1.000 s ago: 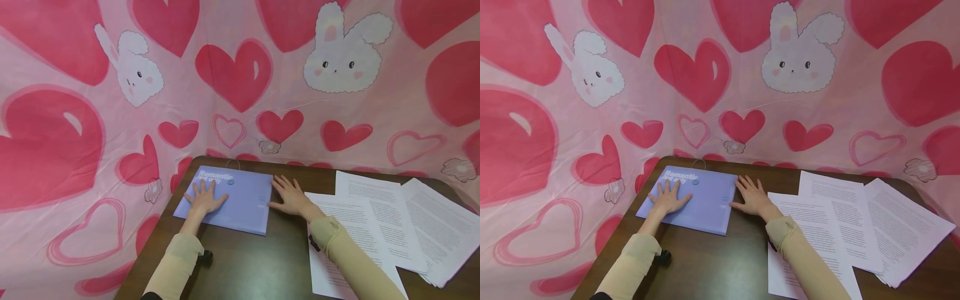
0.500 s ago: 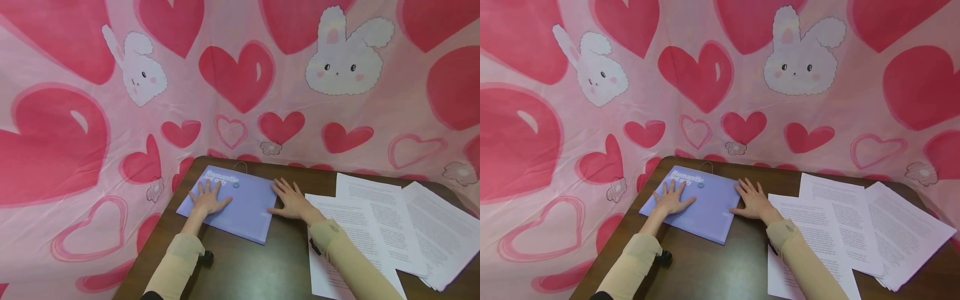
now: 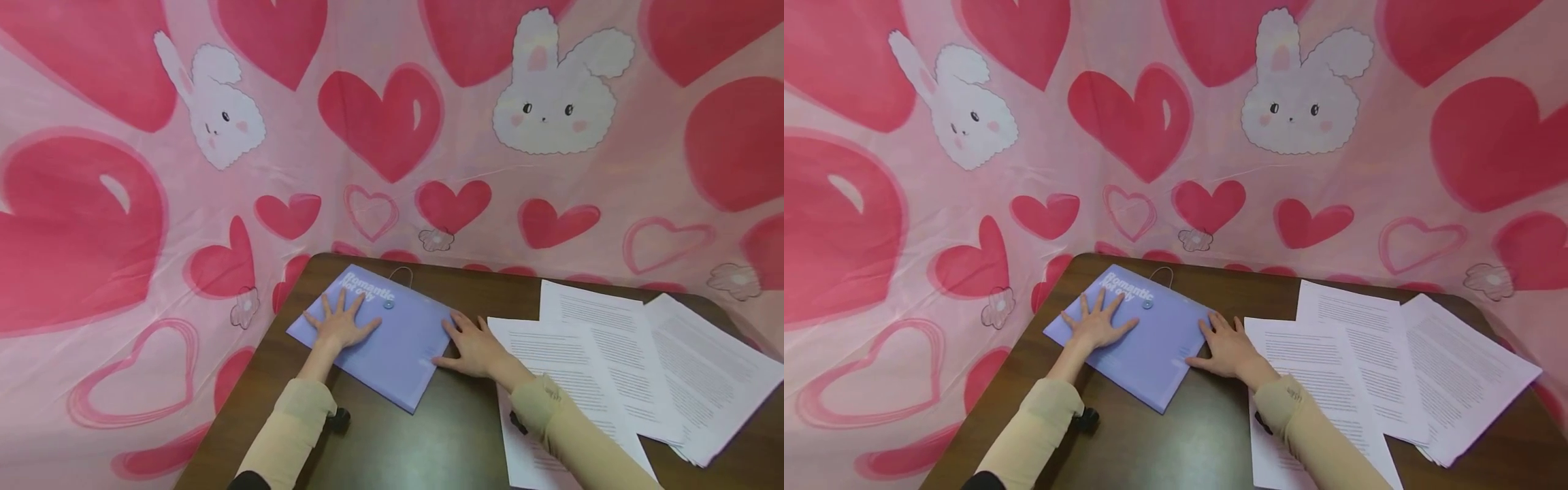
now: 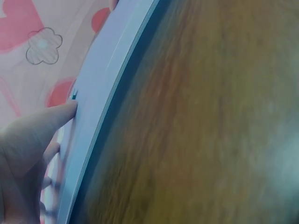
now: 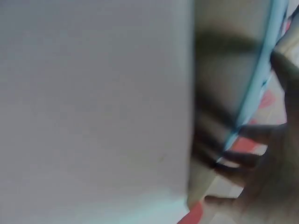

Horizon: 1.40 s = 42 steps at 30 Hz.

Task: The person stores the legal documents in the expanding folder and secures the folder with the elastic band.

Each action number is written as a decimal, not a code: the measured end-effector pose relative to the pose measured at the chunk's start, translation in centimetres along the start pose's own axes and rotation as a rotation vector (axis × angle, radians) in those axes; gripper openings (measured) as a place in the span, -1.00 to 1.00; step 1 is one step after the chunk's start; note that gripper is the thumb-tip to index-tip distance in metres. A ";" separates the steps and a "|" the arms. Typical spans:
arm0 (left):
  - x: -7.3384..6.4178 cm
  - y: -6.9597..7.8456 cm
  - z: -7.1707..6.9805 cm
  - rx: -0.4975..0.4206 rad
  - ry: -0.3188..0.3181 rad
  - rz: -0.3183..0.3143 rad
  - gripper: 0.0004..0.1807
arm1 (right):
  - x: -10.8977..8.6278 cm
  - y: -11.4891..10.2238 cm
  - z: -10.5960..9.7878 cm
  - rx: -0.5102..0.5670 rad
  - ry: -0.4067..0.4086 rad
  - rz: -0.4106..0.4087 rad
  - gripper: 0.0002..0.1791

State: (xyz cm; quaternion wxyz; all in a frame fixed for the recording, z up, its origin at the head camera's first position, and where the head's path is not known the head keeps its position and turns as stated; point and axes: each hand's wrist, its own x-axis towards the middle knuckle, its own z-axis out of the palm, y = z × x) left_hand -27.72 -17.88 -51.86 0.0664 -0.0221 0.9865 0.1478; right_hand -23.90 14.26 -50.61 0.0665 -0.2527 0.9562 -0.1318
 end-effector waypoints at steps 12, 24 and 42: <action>-0.3 1.3 1.0 -0.009 0.059 0.010 0.07 | -3.5 -5.9 0.7 -0.038 0.023 0.239 0.08; -1.0 2.1 1.4 -0.016 0.045 0.086 0.01 | -7.4 -9.9 2.0 -0.334 0.045 0.250 0.08; -2.3 4.0 1.9 0.065 0.004 0.309 -0.08 | -13.2 -10.8 4.2 -0.355 0.043 0.137 0.05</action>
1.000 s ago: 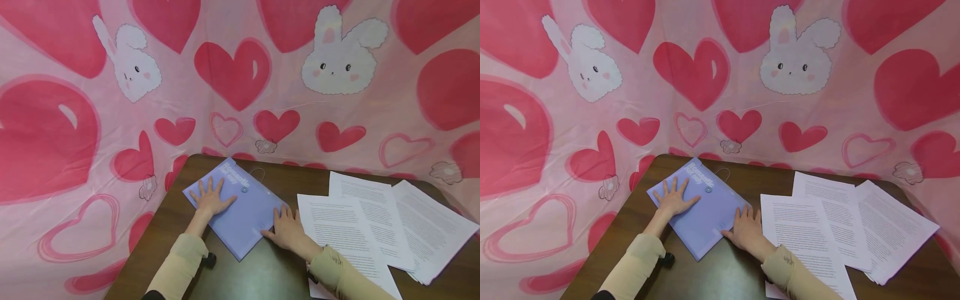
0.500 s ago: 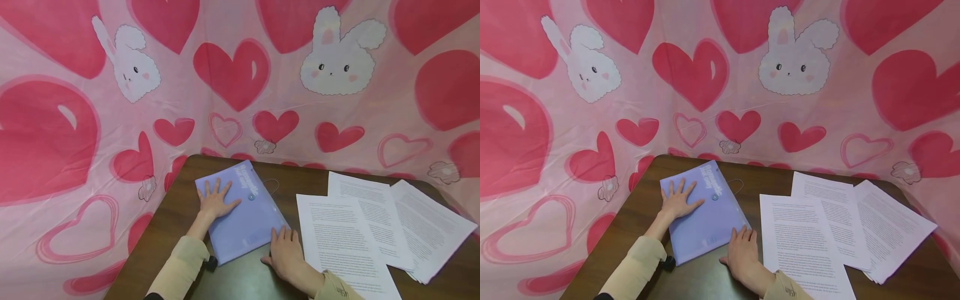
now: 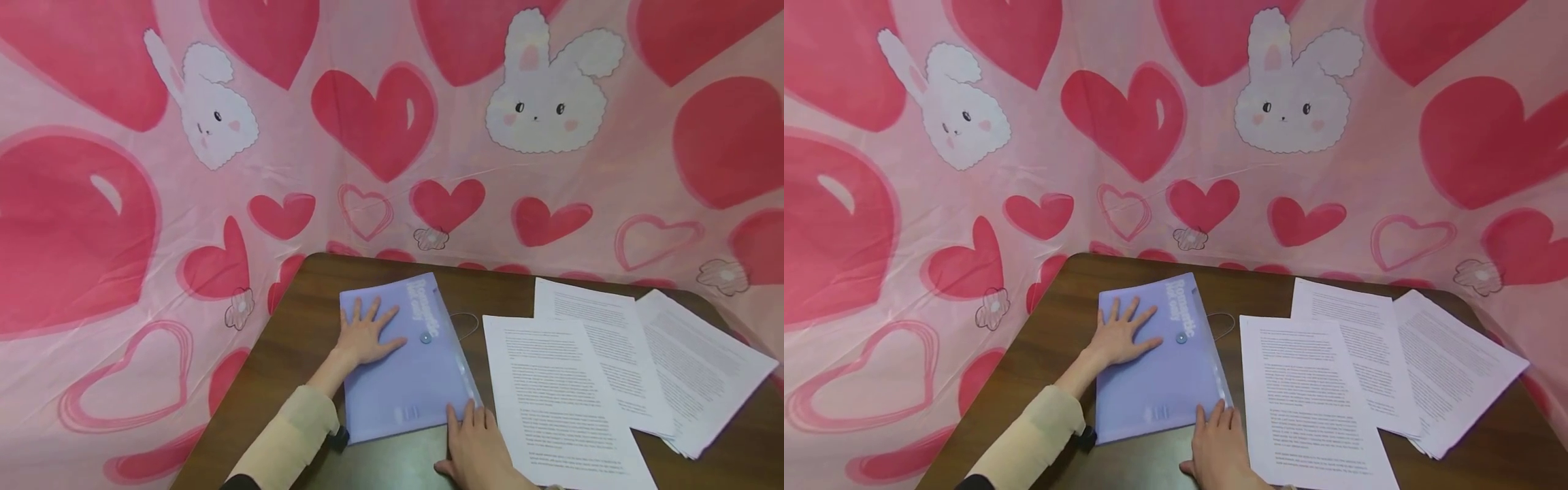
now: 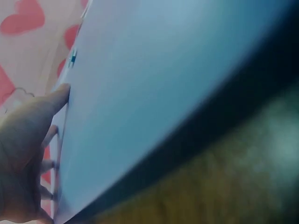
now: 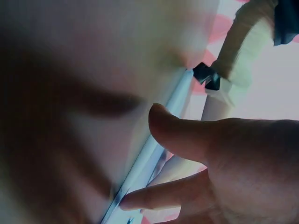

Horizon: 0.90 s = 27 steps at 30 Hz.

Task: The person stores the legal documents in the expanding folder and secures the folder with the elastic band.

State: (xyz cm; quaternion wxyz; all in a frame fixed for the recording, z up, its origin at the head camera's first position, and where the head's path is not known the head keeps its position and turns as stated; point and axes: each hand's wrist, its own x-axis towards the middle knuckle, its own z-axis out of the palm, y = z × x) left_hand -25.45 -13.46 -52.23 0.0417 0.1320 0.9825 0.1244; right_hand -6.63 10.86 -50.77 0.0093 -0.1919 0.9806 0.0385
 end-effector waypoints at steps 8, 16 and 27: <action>0.2 0.6 0.1 0.021 -0.041 0.040 -0.07 | -2.0 0.6 1.9 -0.050 0.058 -0.062 0.08; 0.9 1.0 0.1 0.028 -0.085 0.088 -0.07 | -3.1 1.0 3.4 -0.099 0.111 -0.070 0.06; 1.6 1.5 -0.2 0.031 -0.117 0.135 -0.07 | -3.8 1.3 3.6 -0.025 0.072 -0.075 0.18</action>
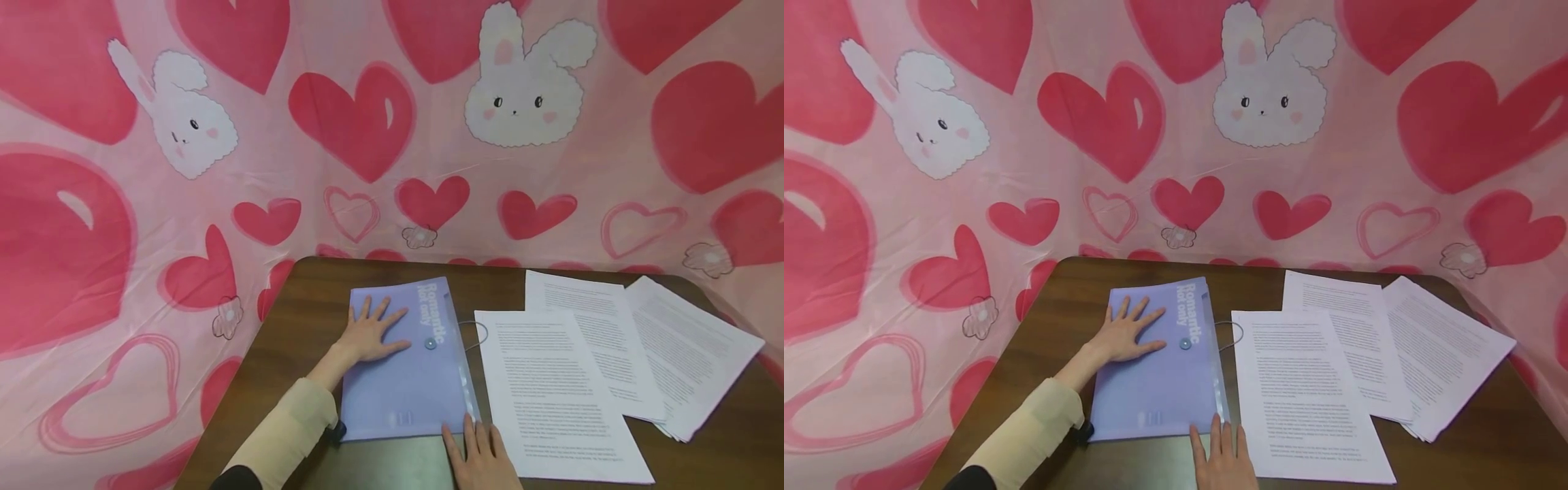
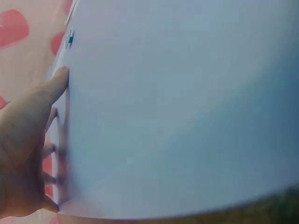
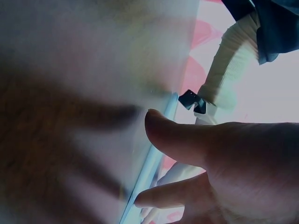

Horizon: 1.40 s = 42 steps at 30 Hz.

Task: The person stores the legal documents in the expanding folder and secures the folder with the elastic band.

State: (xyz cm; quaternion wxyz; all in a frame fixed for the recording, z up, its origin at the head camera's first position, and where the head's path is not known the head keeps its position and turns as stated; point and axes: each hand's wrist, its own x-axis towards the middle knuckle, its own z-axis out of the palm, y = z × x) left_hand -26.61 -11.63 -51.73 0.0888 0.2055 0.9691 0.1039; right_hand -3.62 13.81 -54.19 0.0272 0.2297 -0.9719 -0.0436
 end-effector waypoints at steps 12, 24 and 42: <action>0.5 1.0 0.0 0.025 -0.010 0.049 -0.07 | -0.9 -0.2 0.8 0.023 -0.028 0.034 0.10; 1.7 1.5 0.8 -0.025 0.003 0.100 -0.05 | -1.1 0.8 1.0 0.210 -0.216 0.127 0.07; 3.2 1.7 1.0 -0.074 -0.023 0.106 -0.01 | -1.5 2.0 1.0 0.327 -0.257 0.173 0.17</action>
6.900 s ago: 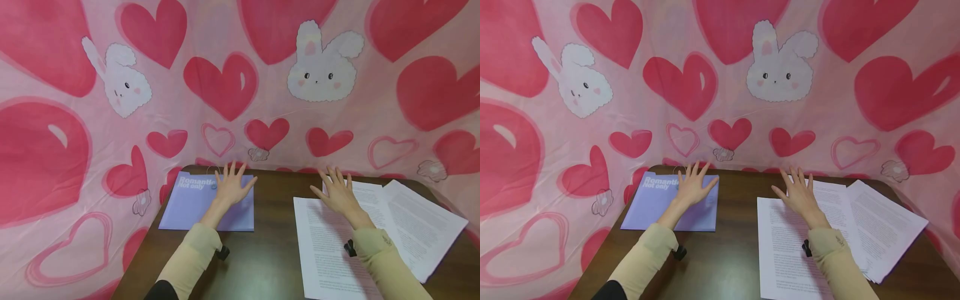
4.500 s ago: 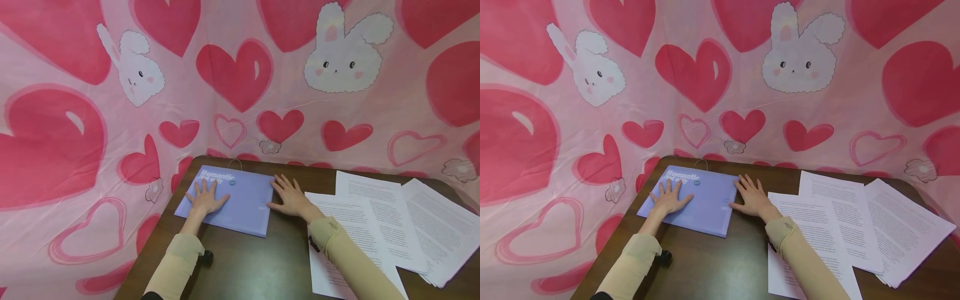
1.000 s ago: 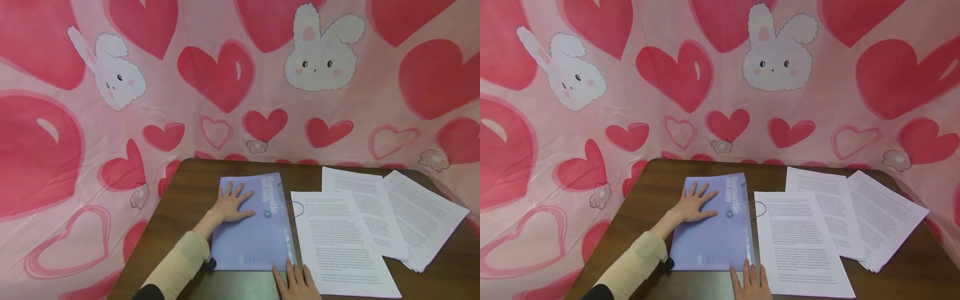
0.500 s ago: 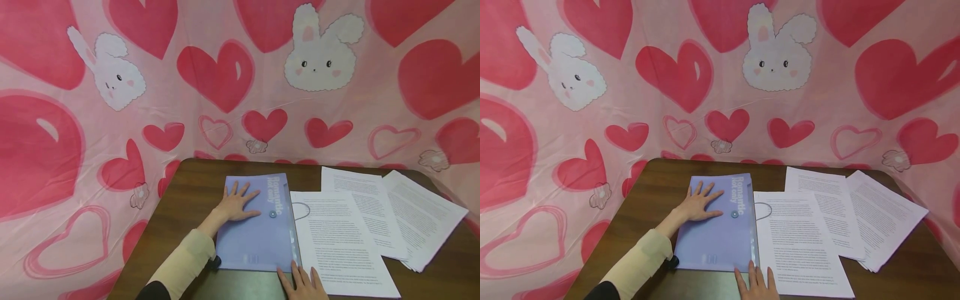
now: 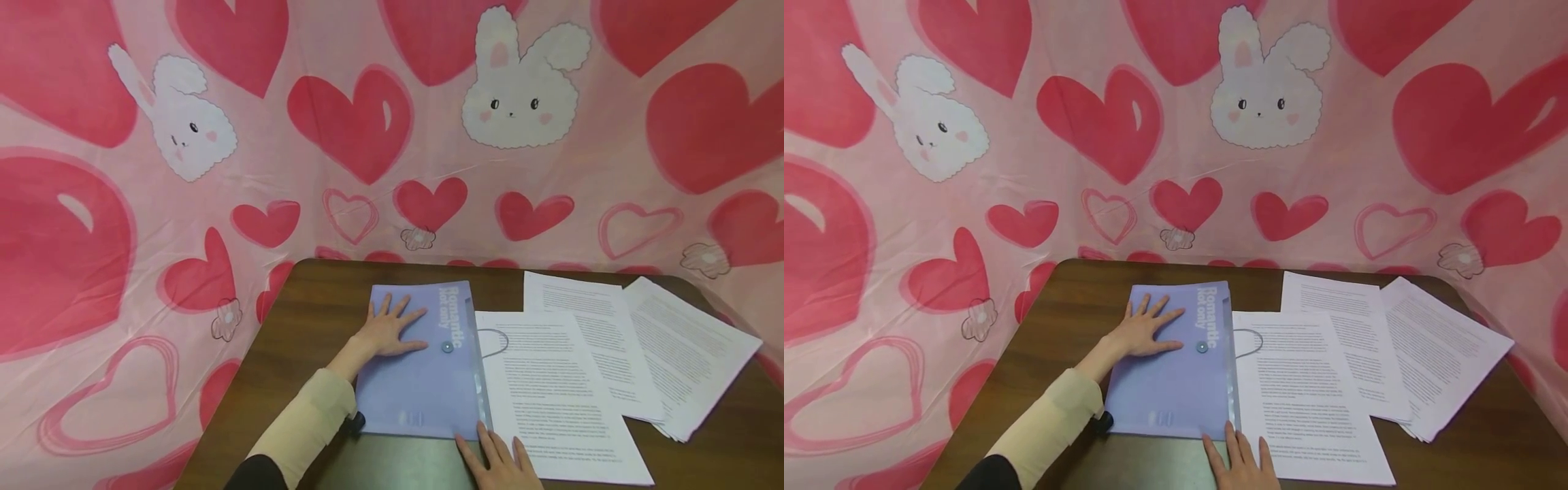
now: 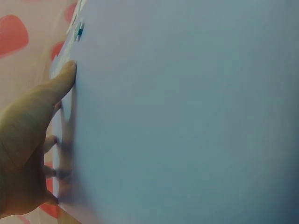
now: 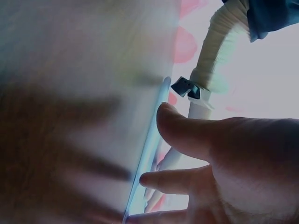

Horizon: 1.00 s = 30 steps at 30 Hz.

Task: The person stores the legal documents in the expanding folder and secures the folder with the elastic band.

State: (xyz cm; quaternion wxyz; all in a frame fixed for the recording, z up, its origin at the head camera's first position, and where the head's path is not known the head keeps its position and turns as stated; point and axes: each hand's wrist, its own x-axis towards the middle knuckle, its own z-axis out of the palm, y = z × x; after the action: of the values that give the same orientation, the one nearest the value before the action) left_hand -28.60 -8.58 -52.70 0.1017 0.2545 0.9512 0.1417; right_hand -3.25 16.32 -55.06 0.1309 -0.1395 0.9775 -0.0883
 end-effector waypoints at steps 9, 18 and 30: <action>0.1 1.4 -0.8 0.022 -0.034 0.003 -0.06 | -0.3 -0.1 -0.5 0.004 0.006 0.050 0.18; 0.5 2.3 -0.6 0.095 -0.021 0.001 -0.06 | -0.5 -0.1 -0.1 0.011 -0.004 0.097 0.18; 2.4 8.9 -0.4 0.085 0.110 -0.364 0.07 | -0.5 0.1 0.4 -0.053 0.109 0.014 0.17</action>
State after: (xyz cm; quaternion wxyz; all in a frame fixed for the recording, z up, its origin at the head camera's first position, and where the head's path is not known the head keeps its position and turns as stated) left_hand -26.71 -0.06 -49.72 0.0627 0.0745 0.9908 0.0941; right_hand -2.68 16.47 -55.32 0.0745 -0.1313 0.9861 -0.0689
